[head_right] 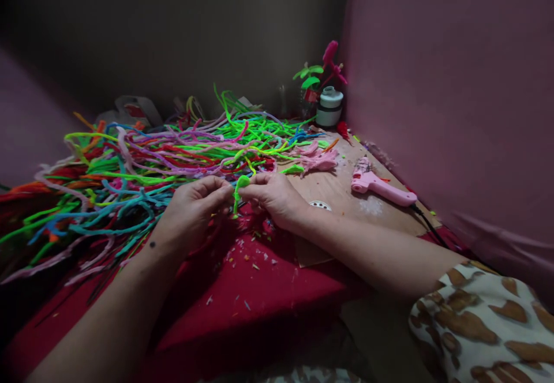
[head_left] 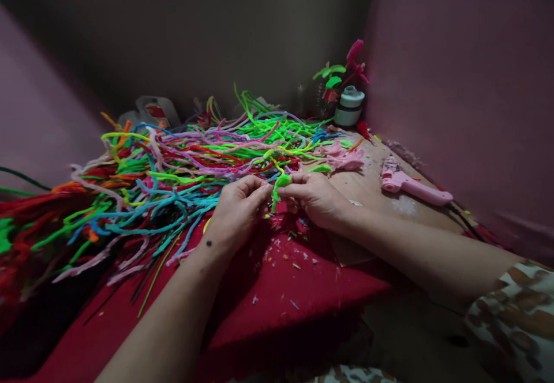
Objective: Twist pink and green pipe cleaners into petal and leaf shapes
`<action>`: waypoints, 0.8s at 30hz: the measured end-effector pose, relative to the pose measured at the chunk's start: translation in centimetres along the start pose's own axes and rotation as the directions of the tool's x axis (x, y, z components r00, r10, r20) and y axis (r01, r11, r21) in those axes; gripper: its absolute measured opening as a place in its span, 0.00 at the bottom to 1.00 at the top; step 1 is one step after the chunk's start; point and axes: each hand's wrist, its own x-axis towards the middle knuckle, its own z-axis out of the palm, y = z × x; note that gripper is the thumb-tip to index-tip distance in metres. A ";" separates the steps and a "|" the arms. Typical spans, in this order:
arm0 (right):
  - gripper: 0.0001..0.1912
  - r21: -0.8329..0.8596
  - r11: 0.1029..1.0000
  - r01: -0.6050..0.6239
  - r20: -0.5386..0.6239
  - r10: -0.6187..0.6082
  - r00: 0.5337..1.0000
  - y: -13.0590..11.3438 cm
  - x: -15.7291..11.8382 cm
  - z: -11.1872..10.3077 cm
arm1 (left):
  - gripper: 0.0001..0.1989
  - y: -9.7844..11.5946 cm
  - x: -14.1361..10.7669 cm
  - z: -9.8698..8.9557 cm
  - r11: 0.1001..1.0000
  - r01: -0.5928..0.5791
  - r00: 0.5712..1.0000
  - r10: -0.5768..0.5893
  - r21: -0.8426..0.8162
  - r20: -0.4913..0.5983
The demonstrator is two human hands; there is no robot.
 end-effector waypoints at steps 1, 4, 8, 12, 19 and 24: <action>0.09 -0.016 1.000 0.006 -0.016 -0.006 1.000 0.1 0.1 0.0 | 0.11 -0.1 0.1 -0.1 0.999 0.009 1.000 -0.008 -0.038 0.009; 0.09 0.006 1.000 0.028 -0.051 -0.027 0.998 0.3 0.2 0.0 | 0.12 -0.5 0.1 -0.2 0.990 0.063 0.995 -0.052 -0.129 0.083; 0.08 0.050 0.999 0.009 -0.039 -0.007 0.999 0.4 0.2 0.2 | 0.10 -0.5 -0.1 0.0 0.993 0.103 0.988 -0.096 -0.057 0.120; 0.06 -0.003 1.000 0.015 -0.011 -0.015 1.000 0.4 -0.1 0.1 | 0.09 -0.4 -0.2 0.0 0.994 0.105 0.989 -0.105 0.006 0.106; 0.08 -0.174 0.984 0.026 0.023 -0.023 0.999 0.1 -0.2 -0.2 | 0.07 -0.4 -0.1 -0.5 0.995 0.093 0.989 -0.089 -0.035 0.121; 0.07 -0.078 0.997 -0.005 0.037 0.007 0.999 0.4 0.0 -0.1 | 0.08 -0.2 0.0 -0.4 1.000 -0.025 0.996 0.025 -0.009 0.089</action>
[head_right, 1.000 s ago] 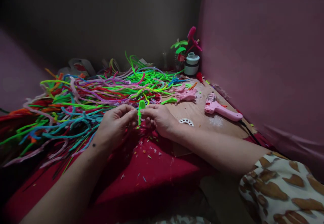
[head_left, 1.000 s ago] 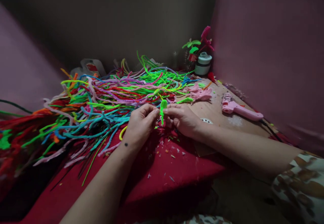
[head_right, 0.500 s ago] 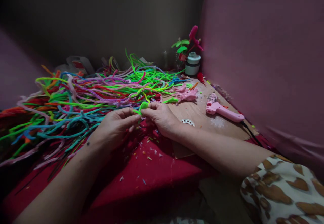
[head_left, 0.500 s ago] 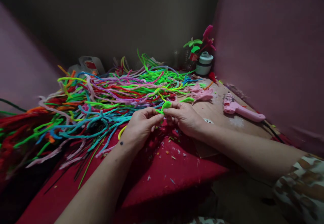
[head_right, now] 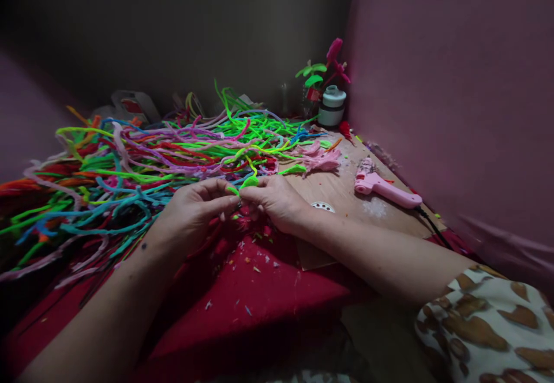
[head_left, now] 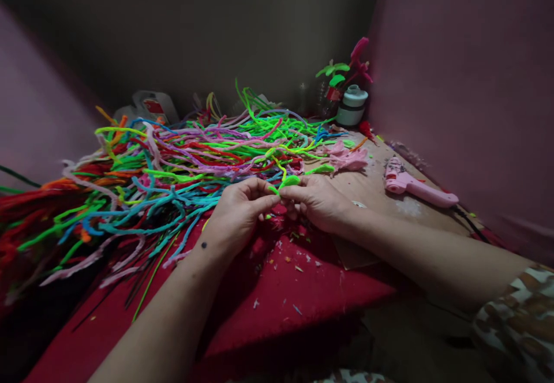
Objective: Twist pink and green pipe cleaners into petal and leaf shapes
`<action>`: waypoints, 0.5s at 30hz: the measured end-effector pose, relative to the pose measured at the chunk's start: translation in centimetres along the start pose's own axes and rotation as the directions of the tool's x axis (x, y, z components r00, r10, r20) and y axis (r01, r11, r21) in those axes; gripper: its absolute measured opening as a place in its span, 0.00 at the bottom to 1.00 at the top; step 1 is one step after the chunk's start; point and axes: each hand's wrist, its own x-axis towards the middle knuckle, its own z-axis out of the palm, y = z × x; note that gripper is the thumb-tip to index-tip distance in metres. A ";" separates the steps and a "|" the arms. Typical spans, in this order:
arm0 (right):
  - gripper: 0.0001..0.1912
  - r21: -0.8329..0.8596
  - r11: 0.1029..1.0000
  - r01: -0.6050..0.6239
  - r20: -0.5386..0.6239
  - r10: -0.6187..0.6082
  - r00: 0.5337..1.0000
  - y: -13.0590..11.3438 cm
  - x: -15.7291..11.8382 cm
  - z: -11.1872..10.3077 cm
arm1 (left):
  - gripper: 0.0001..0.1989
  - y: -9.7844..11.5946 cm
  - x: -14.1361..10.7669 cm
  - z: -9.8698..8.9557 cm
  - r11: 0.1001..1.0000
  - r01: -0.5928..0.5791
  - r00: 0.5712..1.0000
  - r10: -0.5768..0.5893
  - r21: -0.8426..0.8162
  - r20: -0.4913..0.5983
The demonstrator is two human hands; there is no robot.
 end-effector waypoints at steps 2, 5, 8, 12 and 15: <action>0.06 0.043 0.999 -0.016 0.033 0.014 0.999 0.1 0.0 0.0 | 0.07 0.1 0.0 0.1 0.999 -0.032 0.999 0.033 0.039 -0.025; 0.06 0.097 0.994 -0.048 0.038 0.045 0.998 0.0 0.1 0.1 | 0.04 0.0 -0.1 0.3 0.976 -0.148 0.985 0.160 0.157 -0.062; 0.06 0.195 0.977 -0.089 0.014 0.088 0.996 0.2 0.2 0.1 | 0.04 -0.6 -0.1 0.3 0.769 -0.404 0.888 0.460 0.495 0.011; 0.10 0.279 0.955 -0.097 0.015 0.097 0.995 0.4 0.6 -0.1 | 0.10 -1.0 0.0 0.2 0.332 -0.616 0.705 0.636 0.714 0.313; 0.10 0.201 0.979 -0.045 -0.016 0.049 0.999 0.1 0.5 -0.1 | 0.08 -0.6 -0.2 0.2 0.596 -0.516 0.815 0.563 0.615 0.139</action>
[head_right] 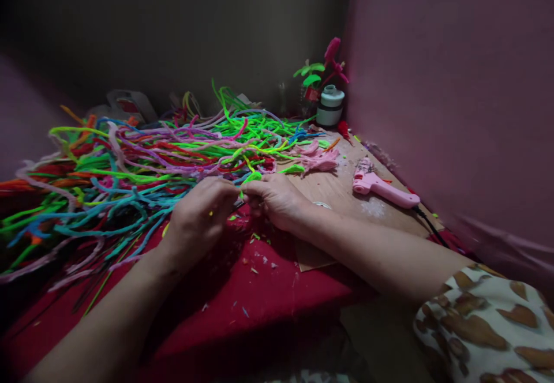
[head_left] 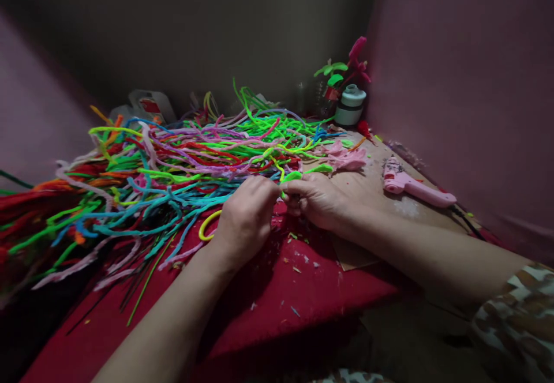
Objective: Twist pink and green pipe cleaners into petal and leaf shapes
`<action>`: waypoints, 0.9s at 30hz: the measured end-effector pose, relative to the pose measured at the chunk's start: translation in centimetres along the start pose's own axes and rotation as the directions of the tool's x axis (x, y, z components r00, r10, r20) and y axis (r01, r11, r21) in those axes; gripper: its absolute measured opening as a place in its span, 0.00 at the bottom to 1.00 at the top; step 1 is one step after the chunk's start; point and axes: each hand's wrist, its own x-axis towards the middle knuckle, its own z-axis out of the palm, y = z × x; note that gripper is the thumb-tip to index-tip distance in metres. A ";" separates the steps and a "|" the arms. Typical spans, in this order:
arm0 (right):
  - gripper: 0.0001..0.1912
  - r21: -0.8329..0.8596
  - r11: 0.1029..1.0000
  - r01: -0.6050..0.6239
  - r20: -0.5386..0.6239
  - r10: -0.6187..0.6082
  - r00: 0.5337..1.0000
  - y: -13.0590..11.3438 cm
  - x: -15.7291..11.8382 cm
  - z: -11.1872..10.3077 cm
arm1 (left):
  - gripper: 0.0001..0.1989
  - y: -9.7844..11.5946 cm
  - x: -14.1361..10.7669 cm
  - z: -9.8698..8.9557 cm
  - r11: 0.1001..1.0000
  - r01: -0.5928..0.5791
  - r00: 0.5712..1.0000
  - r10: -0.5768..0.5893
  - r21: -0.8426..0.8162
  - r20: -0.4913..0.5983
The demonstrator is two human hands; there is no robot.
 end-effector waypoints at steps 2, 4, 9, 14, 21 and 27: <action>0.09 -0.108 0.992 0.065 -0.003 -0.066 0.998 -0.4 -0.3 0.1 | 0.08 0.3 0.2 -0.4 0.904 0.310 0.949 -0.311 -0.294 0.045; 0.08 -0.242 0.959 0.151 0.008 -0.153 0.988 -0.7 -0.7 0.3 | 0.10 0.3 0.3 -0.7 0.667 0.534 0.841 -0.482 -0.519 0.247; 0.08 -0.510 0.791 0.338 0.063 -0.357 0.932 -1.0 -1.3 0.6 | 0.11 0.3 0.5 -0.9 0.490 0.655 0.754 -0.477 -0.575 0.452; 0.09 -0.497 0.812 0.307 0.023 -0.341 0.940 -0.7 -1.4 0.7 | 0.09 0.7 0.3 -0.3 0.928 0.344 0.933 -0.322 -0.142 0.159; 0.11 0.023 0.998 -0.054 -0.028 0.055 0.998 0.0 -0.6 0.6 | 0.11 0.7 -0.2 0.6 0.790 -0.245 0.959 0.284 0.562 0.017; 0.13 -0.154 0.981 0.116 0.042 -0.110 0.993 -1.9 -1.2 0.7 | 0.09 -0.9 0.6 -1.1 0.770 0.453 0.886 -0.447 -0.450 0.126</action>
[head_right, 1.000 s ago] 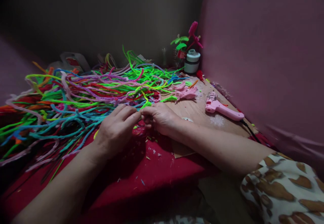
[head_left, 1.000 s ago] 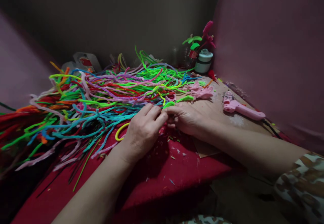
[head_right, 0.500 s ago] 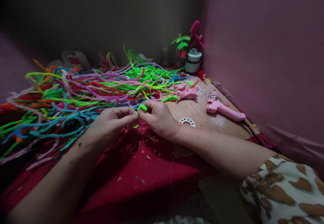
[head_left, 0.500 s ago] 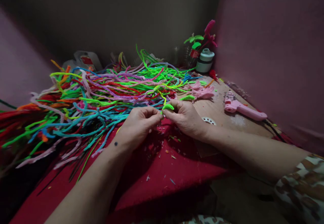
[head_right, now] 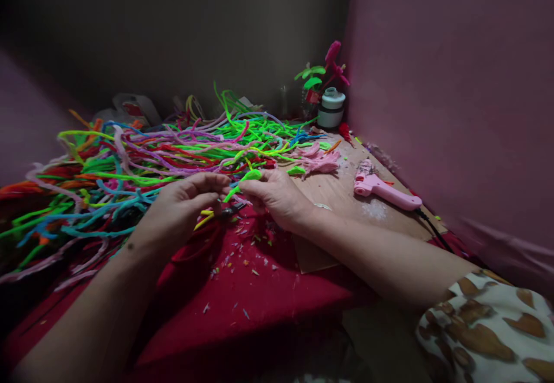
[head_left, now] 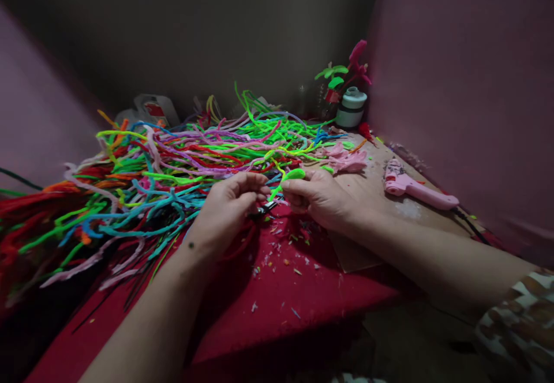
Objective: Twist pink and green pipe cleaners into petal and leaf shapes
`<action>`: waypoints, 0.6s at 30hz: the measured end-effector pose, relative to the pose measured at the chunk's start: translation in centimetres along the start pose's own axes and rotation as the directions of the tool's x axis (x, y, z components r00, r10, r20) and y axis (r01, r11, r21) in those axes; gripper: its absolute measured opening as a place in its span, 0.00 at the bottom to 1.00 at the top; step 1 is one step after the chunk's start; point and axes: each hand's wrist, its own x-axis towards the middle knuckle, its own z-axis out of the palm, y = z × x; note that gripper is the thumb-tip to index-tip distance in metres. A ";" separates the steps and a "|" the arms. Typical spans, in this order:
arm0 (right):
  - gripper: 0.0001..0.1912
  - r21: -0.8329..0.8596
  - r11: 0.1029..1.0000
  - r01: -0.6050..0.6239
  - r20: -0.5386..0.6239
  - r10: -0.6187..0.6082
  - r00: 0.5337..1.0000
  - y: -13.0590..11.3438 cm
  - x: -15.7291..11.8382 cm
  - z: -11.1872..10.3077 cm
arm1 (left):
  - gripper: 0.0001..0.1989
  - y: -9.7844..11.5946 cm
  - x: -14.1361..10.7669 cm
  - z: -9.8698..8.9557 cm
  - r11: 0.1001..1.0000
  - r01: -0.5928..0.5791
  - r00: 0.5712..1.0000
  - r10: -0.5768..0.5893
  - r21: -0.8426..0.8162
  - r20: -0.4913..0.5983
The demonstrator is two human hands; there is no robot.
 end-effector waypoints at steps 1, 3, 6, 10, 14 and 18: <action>0.13 -0.053 0.998 0.017 0.012 -0.017 1.000 -0.4 -0.2 0.0 | 0.09 0.0 0.1 -0.4 0.973 0.142 0.987 -0.125 -0.182 0.101; 0.12 -0.133 0.990 0.053 0.043 -0.047 0.998 -1.1 -0.4 0.2 | 0.11 0.2 0.2 -1.0 0.863 0.341 0.924 -0.234 -0.373 0.302; 0.10 -0.219 0.970 0.103 0.038 -0.097 0.995 -1.1 -0.5 0.3 | 0.15 0.7 0.1 -1.2 0.863 0.380 0.887 -0.238 -0.332 0.397; 0.09 -0.289 0.949 0.128 -0.047 -0.148 0.988 0.1 -0.2 0.2 | 0.11 1.1 -0.5 -0.3 0.987 0.020 0.979 -0.051 0.157 0.198; 0.10 -0.335 0.935 0.114 -0.126 -0.164 0.978 1.3 0.1 0.0 | 0.11 0.0 -1.3 1.2 0.660 -0.296 0.936 0.345 0.690 0.072; 0.10 -0.317 0.938 0.142 -0.141 -0.194 0.971 1.7 0.1 0.2 | 0.11 -0.6 -1.5 1.2 0.629 -0.259 0.926 0.377 0.733 0.003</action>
